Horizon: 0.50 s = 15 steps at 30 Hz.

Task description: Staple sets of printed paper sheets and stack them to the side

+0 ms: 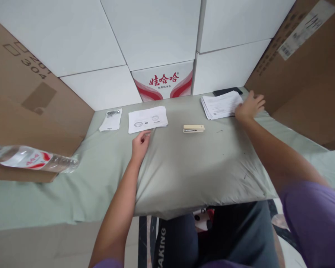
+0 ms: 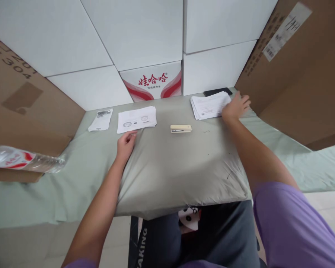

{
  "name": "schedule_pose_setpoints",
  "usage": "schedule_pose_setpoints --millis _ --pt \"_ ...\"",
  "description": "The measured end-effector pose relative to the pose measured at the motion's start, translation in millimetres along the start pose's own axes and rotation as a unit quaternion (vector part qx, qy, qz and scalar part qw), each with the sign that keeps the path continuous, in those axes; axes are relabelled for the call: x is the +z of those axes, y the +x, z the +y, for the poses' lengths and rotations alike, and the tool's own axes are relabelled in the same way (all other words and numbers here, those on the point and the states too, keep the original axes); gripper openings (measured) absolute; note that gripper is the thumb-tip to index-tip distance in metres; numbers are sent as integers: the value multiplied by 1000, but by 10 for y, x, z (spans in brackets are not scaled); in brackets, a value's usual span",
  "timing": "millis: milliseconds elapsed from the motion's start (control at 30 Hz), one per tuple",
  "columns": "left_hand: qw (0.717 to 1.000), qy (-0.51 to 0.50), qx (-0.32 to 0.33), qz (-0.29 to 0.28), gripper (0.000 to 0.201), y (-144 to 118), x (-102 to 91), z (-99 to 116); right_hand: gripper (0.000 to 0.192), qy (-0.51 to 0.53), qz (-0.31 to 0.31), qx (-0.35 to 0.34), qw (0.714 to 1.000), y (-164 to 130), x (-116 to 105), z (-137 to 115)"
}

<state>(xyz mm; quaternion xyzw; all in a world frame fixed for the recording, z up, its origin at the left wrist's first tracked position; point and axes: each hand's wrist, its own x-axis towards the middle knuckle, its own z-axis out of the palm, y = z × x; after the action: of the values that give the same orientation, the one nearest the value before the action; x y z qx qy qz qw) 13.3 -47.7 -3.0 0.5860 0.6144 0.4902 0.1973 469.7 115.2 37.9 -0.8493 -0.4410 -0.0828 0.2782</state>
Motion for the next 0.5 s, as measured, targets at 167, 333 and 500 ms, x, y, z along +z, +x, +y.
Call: schedule_pose_setpoints --millis 167,333,500 --pt "1000 14 -1 3 24 2 -3 29 44 119 -97 -237 959 -676 -77 -875" --pt "999 37 7 13 24 10 -18 -18 39 227 -203 -366 879 -1747 -15 -1826" --pt "990 137 5 26 25 37 -71 -54 43 260 -241 -388 851 -2509 128 -2205"
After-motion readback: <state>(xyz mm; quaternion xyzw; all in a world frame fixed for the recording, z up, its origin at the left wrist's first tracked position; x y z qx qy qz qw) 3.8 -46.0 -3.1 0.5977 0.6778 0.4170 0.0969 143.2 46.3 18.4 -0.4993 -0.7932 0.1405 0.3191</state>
